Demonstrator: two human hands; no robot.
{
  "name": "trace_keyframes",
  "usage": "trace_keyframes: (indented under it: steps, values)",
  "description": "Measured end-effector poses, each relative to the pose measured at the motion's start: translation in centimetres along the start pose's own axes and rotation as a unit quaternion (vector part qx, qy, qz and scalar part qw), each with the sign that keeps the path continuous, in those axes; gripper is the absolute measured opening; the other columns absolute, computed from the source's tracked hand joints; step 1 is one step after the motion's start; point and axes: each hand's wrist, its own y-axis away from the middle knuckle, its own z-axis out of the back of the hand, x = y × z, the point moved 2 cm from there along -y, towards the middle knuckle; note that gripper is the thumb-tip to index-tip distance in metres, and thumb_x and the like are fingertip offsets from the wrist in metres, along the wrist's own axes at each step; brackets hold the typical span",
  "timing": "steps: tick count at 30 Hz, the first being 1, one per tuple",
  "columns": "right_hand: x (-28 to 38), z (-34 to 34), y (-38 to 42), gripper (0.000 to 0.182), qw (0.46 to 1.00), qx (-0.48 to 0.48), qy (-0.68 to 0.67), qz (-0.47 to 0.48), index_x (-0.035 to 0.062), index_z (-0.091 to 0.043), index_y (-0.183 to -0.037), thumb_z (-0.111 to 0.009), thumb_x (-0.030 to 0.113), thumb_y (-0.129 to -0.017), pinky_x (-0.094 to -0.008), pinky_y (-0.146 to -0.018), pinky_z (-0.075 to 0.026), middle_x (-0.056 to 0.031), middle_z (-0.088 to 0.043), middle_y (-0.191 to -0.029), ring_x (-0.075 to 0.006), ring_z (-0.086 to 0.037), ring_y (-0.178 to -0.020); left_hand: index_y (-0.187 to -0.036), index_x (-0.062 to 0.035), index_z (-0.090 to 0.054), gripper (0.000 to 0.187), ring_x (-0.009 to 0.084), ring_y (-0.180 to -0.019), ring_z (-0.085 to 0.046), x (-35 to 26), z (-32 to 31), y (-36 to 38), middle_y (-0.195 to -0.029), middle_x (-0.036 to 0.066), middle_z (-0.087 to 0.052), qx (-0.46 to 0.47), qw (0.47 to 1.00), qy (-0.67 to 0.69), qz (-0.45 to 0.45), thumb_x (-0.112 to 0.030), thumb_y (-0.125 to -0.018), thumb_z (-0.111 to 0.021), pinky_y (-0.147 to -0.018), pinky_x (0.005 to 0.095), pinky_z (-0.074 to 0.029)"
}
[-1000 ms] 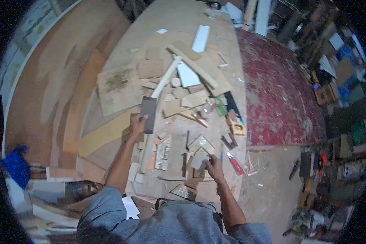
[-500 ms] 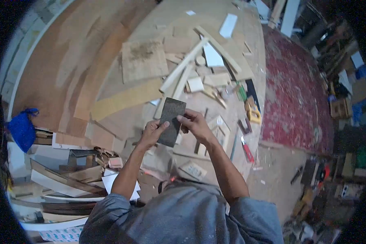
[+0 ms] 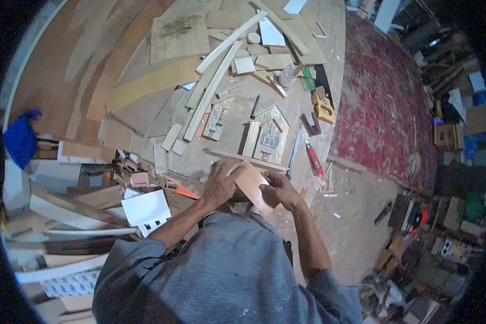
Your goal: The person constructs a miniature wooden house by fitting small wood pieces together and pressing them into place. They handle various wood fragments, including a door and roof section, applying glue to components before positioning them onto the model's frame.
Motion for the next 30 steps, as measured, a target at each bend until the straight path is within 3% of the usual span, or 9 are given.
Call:
trace_keyframes:
  steps: [2, 4, 7, 11, 13, 18, 21, 27, 30]
  values:
    - [-4.3, 2.2, -1.5, 0.028, 0.992, -0.062, 0.055, 0.097, 0.0, -0.053, -0.115, -0.061, -0.002, -0.087, -0.0278, -0.085, -0.045, -0.0065, -0.063, -0.098, -0.0139, -0.059, -0.095, -0.118, -0.0079, -0.063, 0.039, 0.0341, -0.109, -0.057, 0.8, -2.0, 3.7, -0.113, 0.015, -0.062, -0.103, 0.968, 0.05, 0.224, -0.003, -0.079, -0.066, -0.096, 0.0424, -0.045]
    - [-7.2, 3.5, -3.2, 0.028, 0.986, -0.062, 0.087, 0.126, -0.0005, -0.052, -0.114, -0.059, -0.003, -0.087, -0.0275, -0.085, -0.045, -0.007, -0.063, -0.098, -0.0139, -0.059, -0.096, -0.115, -0.0005, -0.061, 0.032, 0.035, -0.097, -0.065, 4.9, -7.0, 9.8, -0.098, 0.018, -0.066, -0.06, 0.89, 0.093, 0.442, -0.006, -0.084, -0.063, -0.087, 0.0414, -0.051]
    - [-10.1, 4.2, -6.1, 0.027, 0.969, -0.053, 0.207, 0.127, -0.0008, -0.05, -0.112, -0.056, -0.003, -0.086, -0.0277, -0.08, -0.045, -0.0091, -0.061, -0.093, -0.0158, -0.058, -0.09, -0.11, 0.0007, -0.062, 0.026, 0.0308, -0.084, -0.068, 7.0, -12.6, 14.1, -0.086, 0.016, -0.067, -0.088, 0.779, 0.278, 0.555, -0.01, -0.086, -0.063, -0.078, 0.0403, -0.054]
    - [-9.9, 2.9, -8.4, 0.022, 0.935, -0.062, 0.248, 0.245, -0.0002, -0.052, -0.104, -0.058, 0.003, -0.084, -0.0322, -0.069, -0.041, -0.0102, -0.049, -0.077, -0.0201, -0.048, -0.074, -0.106, -0.0011, -0.063, 0.025, 0.0248, -0.089, -0.068, 5.3, -13.6, 12.6, -0.092, 0.015, -0.068, -0.133, 0.705, 0.376, 0.586, -0.016, -0.086, -0.067, -0.08, 0.0394, -0.053]
    - [-10.3, 3.5, -9.3, 0.018, 0.937, -0.057, 0.274, 0.209, -0.0006, -0.054, -0.1, -0.056, 0.006, -0.083, -0.0345, -0.071, -0.043, -0.0101, -0.052, -0.08, -0.0198, -0.05, -0.078, -0.111, 0.0026, -0.062, 0.032, 0.0246, -0.085, -0.067, 4.9, -13.2, 11.3, -0.099, 0.015, -0.067, -0.166, 0.8, 0.113, 0.566, -0.018, -0.087, -0.064, -0.074, 0.036, -0.054]
    - [-9.0, 2.7, -9.2, 0.012, 0.964, -0.039, 0.169, 0.202, -0.0002, -0.055, -0.089, -0.051, 0.009, -0.083, -0.0329, -0.069, -0.042, -0.0047, -0.055, -0.08, -0.017, -0.052, -0.076, -0.118, 0.0003, -0.063, 0.039, 0.0285, -0.1, -0.063, 6.0, -16.2, 11.2, -0.106, 0.019, -0.067, -0.208, 0.739, 0.195, 0.61, -0.026, -0.089, -0.063, -0.089, 0.0391, -0.048]
    - [-8.7, 2.1, -9.8, 0.011, 0.977, -0.008, 0.182, 0.11, 0.0019, -0.055, -0.079, -0.05, 0.011, -0.084, -0.0302, -0.063, -0.04, -0.0015, -0.052, -0.071, -0.0141, -0.05, -0.068, -0.119, -0.0033, -0.063, 0.037, 0.035, -0.114, -0.056, 5.0, -14.8, 10.0, -0.115, 0.019, -0.064, -0.17, 0.779, 0.146, 0.586, -0.028, -0.091, -0.062, -0.097, 0.0436, -0.044]
    - [-9.5, 0.7, -9.4, 0.01, 0.996, 0.064, 0.04, 0.043, 0.0051, -0.049, -0.067, -0.049, 0.003, -0.076, -0.0259, -0.054, -0.032, -0.0003, -0.045, -0.063, -0.0108, -0.04, -0.057, -0.12, -0.0016, -0.063, 0.044, 0.0342, -0.116, -0.056, 6.1, -16.5, 10.5, -0.119, 0.02, -0.063, -0.213, 0.683, 0.21, 0.666, -0.037, -0.095, -0.056, -0.096, 0.0447, -0.045]
    - [-10.8, 0.4, -9.3, 0.011, 0.996, 0.072, 0.023, 0.046, 0.0049, -0.046, -0.065, -0.049, 0.001, -0.075, -0.0262, -0.056, -0.033, 0.0, -0.044, -0.064, -0.0116, -0.039, -0.059, -0.118, 0.0006, -0.062, 0.05, 0.0288, -0.098, -0.063, 5.6, -14.5, 10.1, -0.107, 0.017, -0.066, -0.246, 0.645, 0.333, 0.643, -0.044, -0.096, -0.056, -0.082, 0.041, -0.051]
